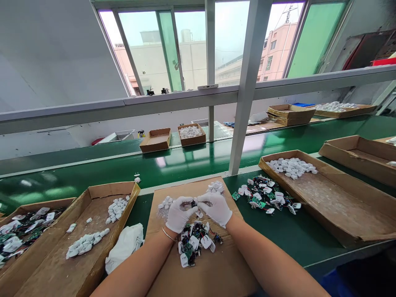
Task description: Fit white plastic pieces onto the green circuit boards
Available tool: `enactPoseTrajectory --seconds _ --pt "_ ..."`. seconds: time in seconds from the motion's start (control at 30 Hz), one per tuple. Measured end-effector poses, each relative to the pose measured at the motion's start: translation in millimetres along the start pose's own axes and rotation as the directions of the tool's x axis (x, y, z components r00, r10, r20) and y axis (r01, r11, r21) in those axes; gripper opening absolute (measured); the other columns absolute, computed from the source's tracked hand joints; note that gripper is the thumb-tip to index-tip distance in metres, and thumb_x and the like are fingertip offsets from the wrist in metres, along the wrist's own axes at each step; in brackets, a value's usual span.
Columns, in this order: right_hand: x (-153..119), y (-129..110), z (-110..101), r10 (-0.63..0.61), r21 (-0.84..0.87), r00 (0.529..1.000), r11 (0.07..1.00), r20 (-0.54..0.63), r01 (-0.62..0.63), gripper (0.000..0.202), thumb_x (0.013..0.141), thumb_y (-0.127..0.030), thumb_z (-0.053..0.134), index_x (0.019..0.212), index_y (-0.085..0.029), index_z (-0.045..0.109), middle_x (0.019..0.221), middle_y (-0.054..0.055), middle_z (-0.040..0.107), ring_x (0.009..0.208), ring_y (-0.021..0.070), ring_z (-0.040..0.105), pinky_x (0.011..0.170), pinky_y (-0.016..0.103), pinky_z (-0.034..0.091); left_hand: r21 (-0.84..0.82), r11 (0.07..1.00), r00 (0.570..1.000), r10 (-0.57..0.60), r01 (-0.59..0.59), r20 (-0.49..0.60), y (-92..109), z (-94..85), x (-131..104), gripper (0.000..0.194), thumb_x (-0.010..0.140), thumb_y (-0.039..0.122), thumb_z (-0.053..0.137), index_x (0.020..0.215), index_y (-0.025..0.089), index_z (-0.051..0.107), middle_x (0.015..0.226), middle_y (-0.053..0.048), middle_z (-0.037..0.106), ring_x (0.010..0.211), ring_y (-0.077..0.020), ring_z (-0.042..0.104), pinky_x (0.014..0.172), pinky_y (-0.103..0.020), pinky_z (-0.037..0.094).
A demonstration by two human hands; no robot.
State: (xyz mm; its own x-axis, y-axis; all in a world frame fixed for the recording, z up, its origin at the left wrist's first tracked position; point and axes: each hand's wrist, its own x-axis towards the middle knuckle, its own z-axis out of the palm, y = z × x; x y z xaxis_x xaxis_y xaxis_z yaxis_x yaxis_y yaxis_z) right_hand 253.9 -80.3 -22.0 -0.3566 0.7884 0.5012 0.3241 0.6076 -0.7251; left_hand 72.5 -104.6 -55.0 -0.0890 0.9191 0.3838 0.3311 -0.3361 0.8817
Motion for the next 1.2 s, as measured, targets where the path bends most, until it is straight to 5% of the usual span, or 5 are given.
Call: enactPoseTrajectory --seconds 0.5,0.63,0.8,0.97,1.2 --pt "-1 7 6 0.132 0.281 0.991 0.950 0.026 -0.135 0.017 0.078 -0.030 0.068 0.088 -0.019 0.075 0.083 0.007 0.075 0.076 0.0204 0.066 0.072 0.033 0.050 0.056 0.996 0.998 0.064 -0.065 0.025 0 -1.0 -4 0.027 0.066 0.031 0.081 0.088 0.019 0.071 0.085 -0.004 0.072 0.078 -0.0185 0.067 0.074 -0.031 0.056" --pt "1 21 15 0.338 0.707 0.923 0.607 0.183 -0.362 0.057 0.057 -0.029 0.085 0.109 -0.017 0.065 0.078 0.003 0.069 0.072 0.0177 0.063 0.070 0.032 0.050 0.126 0.976 0.984 0.178 -0.179 0.019 6 -2.4 -10 0.027 0.066 0.031 0.082 0.089 0.020 0.071 0.084 -0.004 0.070 0.078 -0.0179 0.063 0.074 -0.030 0.052" --pt "-3 19 21 0.144 0.784 0.813 0.216 0.563 -0.582 0.041 0.054 -0.026 0.086 0.089 -0.013 0.067 0.068 -0.002 0.057 0.058 0.0095 0.051 0.057 0.024 0.040 0.075 0.941 0.944 0.328 -0.330 0.036 20 -2.5 -13 0.023 0.068 0.030 0.081 0.087 0.020 0.073 0.080 -0.004 0.066 0.078 -0.0181 0.058 0.072 -0.030 0.049" --pt "-5 10 18 0.070 0.783 0.814 0.238 0.576 -0.574 0.027 0.058 -0.026 0.083 0.059 -0.012 0.060 0.058 -0.004 0.047 0.054 0.0075 0.040 0.054 0.023 0.031 0.048 0.935 0.936 0.348 -0.350 0.055 25 -3.3 -13 0.023 0.067 0.028 0.082 0.086 0.020 0.073 0.078 -0.004 0.065 0.076 -0.0181 0.056 0.071 -0.031 0.048" --pt "-5 14 18 0.077 0.769 0.810 0.273 0.581 -0.578 0.029 0.052 -0.020 0.085 0.075 -0.011 0.069 0.062 -0.005 0.047 0.057 0.0057 0.036 0.054 0.021 0.027 0.042 0.941 0.938 0.330 -0.336 0.105 23 -5.1 -11 0.026 0.066 0.032 0.082 0.087 0.020 0.073 0.076 -0.003 0.063 0.074 -0.0177 0.057 0.068 -0.030 0.048"
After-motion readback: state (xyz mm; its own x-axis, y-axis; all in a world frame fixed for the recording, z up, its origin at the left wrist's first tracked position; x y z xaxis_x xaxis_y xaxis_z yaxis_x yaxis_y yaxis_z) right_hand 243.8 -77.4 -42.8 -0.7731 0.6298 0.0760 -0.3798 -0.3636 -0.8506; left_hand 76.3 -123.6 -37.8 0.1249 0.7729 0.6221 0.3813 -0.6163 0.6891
